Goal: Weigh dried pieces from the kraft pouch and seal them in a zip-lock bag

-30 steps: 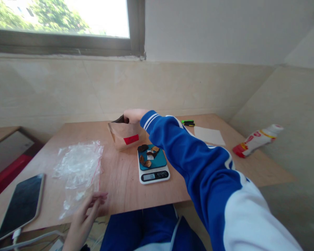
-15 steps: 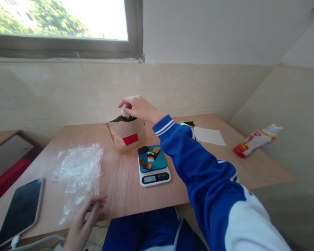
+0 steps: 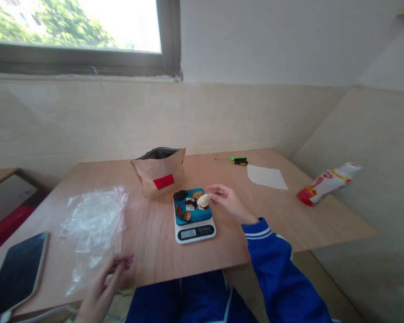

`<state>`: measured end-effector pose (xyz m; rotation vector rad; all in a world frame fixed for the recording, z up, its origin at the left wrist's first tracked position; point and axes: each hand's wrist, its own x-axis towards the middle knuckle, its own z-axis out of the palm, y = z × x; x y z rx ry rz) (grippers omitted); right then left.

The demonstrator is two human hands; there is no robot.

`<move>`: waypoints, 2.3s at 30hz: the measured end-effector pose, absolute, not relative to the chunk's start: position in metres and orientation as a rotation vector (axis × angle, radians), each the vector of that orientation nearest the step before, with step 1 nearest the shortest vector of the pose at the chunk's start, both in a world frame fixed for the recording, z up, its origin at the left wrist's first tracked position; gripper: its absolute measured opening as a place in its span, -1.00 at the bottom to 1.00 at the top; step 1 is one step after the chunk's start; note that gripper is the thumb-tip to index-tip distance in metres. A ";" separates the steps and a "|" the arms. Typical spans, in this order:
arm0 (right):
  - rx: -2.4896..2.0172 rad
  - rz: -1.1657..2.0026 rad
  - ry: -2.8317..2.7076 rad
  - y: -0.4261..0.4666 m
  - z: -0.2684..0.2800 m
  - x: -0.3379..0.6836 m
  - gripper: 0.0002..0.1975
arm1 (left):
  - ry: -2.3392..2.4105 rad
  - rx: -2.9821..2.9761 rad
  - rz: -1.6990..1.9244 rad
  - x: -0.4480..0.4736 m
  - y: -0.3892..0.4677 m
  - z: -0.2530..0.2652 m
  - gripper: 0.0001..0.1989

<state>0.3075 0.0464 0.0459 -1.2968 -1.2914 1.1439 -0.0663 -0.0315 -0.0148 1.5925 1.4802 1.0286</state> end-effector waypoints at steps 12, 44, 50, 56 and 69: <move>-1.360 1.169 -1.145 0.042 -0.004 0.313 -0.56 | 1.463 1.682 1.011 -0.067 -0.034 -0.019 -0.57; -1.551 0.522 -1.710 0.035 -0.018 0.300 -0.65 | 1.569 1.681 1.050 -0.073 -0.045 -0.015 -0.62; -1.507 0.551 -1.735 0.029 -0.024 0.296 -0.69 | 1.515 1.710 1.025 -0.067 -0.042 -0.016 -0.65; -1.500 0.436 -1.829 0.030 -0.017 0.288 -0.64 | 1.507 1.691 1.006 -0.066 -0.042 -0.018 -0.66; -1.477 0.463 -1.889 0.044 0.003 0.286 -0.67 | 1.529 1.649 1.003 -0.067 -0.043 -0.011 -0.60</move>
